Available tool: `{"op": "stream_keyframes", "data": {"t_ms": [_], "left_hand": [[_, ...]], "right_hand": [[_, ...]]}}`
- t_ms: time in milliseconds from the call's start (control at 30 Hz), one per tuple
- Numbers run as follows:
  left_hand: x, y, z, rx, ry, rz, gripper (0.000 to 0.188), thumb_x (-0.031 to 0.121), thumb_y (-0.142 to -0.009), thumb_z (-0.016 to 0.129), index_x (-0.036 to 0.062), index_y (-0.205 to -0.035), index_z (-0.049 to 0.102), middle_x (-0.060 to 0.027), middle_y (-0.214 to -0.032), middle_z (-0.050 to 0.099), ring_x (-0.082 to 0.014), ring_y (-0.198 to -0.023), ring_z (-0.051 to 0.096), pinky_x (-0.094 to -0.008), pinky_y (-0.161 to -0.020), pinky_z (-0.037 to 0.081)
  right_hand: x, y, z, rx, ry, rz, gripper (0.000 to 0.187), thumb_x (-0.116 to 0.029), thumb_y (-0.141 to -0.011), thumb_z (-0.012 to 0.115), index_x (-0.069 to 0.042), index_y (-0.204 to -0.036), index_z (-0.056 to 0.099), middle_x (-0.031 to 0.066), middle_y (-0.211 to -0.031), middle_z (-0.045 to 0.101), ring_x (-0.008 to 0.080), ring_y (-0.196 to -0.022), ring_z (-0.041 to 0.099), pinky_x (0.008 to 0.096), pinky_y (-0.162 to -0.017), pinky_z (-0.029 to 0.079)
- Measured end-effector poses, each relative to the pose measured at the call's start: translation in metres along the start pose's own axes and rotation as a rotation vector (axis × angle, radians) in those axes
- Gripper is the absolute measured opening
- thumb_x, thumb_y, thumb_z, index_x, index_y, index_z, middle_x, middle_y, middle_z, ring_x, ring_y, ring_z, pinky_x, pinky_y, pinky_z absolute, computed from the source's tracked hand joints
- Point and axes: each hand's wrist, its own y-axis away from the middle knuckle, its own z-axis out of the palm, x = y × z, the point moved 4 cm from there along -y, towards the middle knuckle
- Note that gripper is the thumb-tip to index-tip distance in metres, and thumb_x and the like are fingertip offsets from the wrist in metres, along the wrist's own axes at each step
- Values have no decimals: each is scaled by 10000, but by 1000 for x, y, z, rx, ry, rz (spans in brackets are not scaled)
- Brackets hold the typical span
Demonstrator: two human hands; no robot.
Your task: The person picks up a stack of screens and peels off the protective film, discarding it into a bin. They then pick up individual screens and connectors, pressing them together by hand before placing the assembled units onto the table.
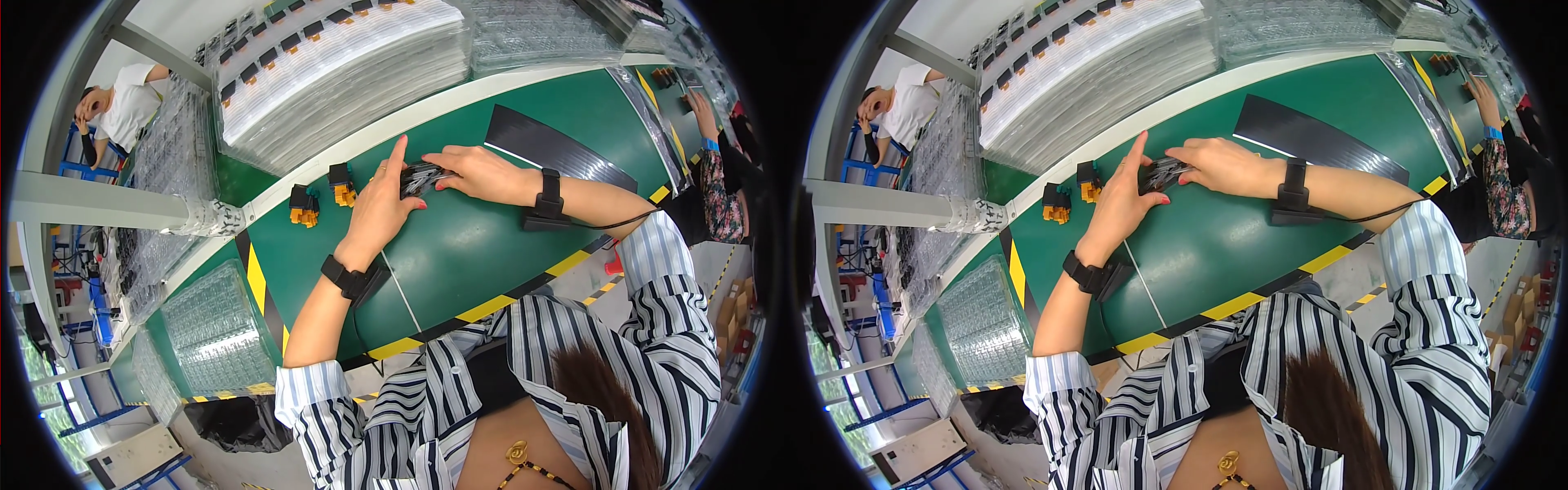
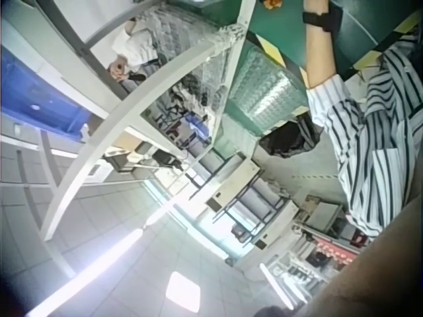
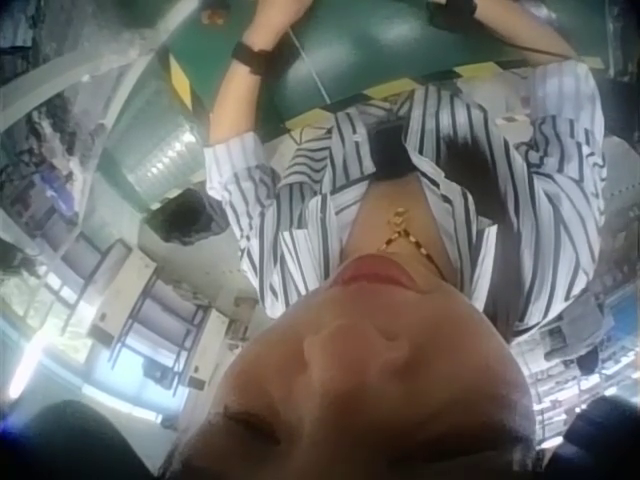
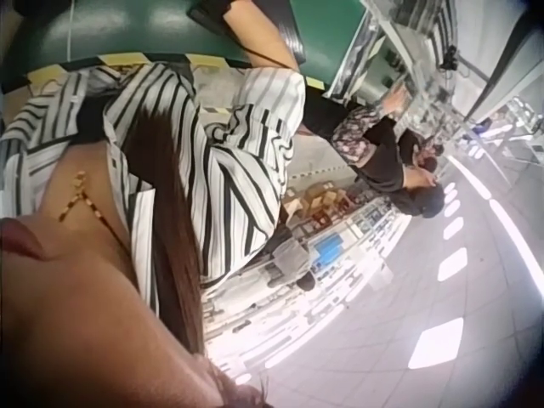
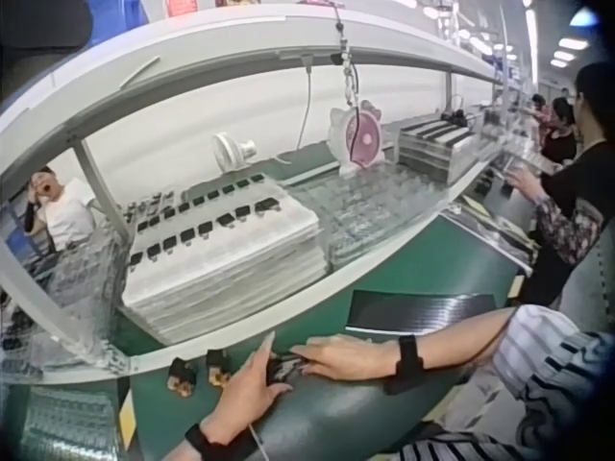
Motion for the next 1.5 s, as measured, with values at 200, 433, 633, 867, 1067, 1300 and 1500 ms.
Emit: {"op": "stream_keyframes", "data": {"t_ms": [200, 433, 633, 867, 1067, 1300, 1500], "left_hand": [[-6, -2, 0, -37, 198, -42, 908, -38, -679, 699, 145, -1411, 194, -133, -1076, 547, -230, -915, 579, -336, -757, 488], [-16, -3, -7, 5, 349, -1, 819, -105, -738, 599, 149, -1412, 209, -139, -1112, 558, -199, -886, 561, -309, -728, 496], [-16, -11, -7, 40, 284, -85, 805, -58, -729, 638, 124, -1402, 236, -144, -1163, 549, -215, -903, 555, -321, -774, 480], [-11, -10, -1, 88, 261, 57, 807, 6, -703, 693, 90, -1383, 268, -145, -1164, 535, -281, -981, 538, -358, -837, 448], [-12, -12, 4, 28, 205, 69, 788, 46, -710, 701, 105, -1375, 284, -147, -1117, 543, -306, -981, 525, -369, -841, 440], [-7, -14, 2, 31, 146, 17, 764, 50, -718, 692, 117, -1369, 298, -157, -1076, 554, -312, -963, 527, -375, -839, 438], [-4, -13, 1, 52, 75, 51, 752, 40, -715, 689, 116, -1362, 314, -163, -1049, 564, -315, -944, 527, -382, -827, 439]], "right_hand": [[-1, -8, -4, -30, -26, -3, 422, -116, -772, 655, -12, -1158, 521, 141, -964, 542, 306, -812, 570, 369, -701, 465], [8, -12, -6, 24, -82, -24, 434, -133, -768, 667, -24, -1161, 519, 119, -1053, 536, 286, -827, 575, 357, -714, 471], [2, -10, -7, 49, -90, 8, 477, -140, -767, 668, -43, -1198, 489, 117, -1062, 544, 283, -811, 583, 358, -700, 480], [9, -9, -5, 76, -41, -52, 482, -149, -765, 676, -57, -1197, 484, 105, -1053, 551, 278, -809, 587, 355, -692, 484], [4, -5, -11, 210, -132, -69, 329, -115, -785, 654, -50, -1087, 542, 98, -972, 574, 250, -768, 578, 325, -653, 466], [11, -3, -18, 211, -99, -54, 157, -131, -795, 624, -44, -925, 605, 101, -862, 591, 287, -754, 584, 347, -653, 472], [7, -4, -16, 224, -86, -95, 108, -69, -805, 614, -11, -897, 612, 94, -855, 571, 256, -706, 579, 319, -621, 467]]}}
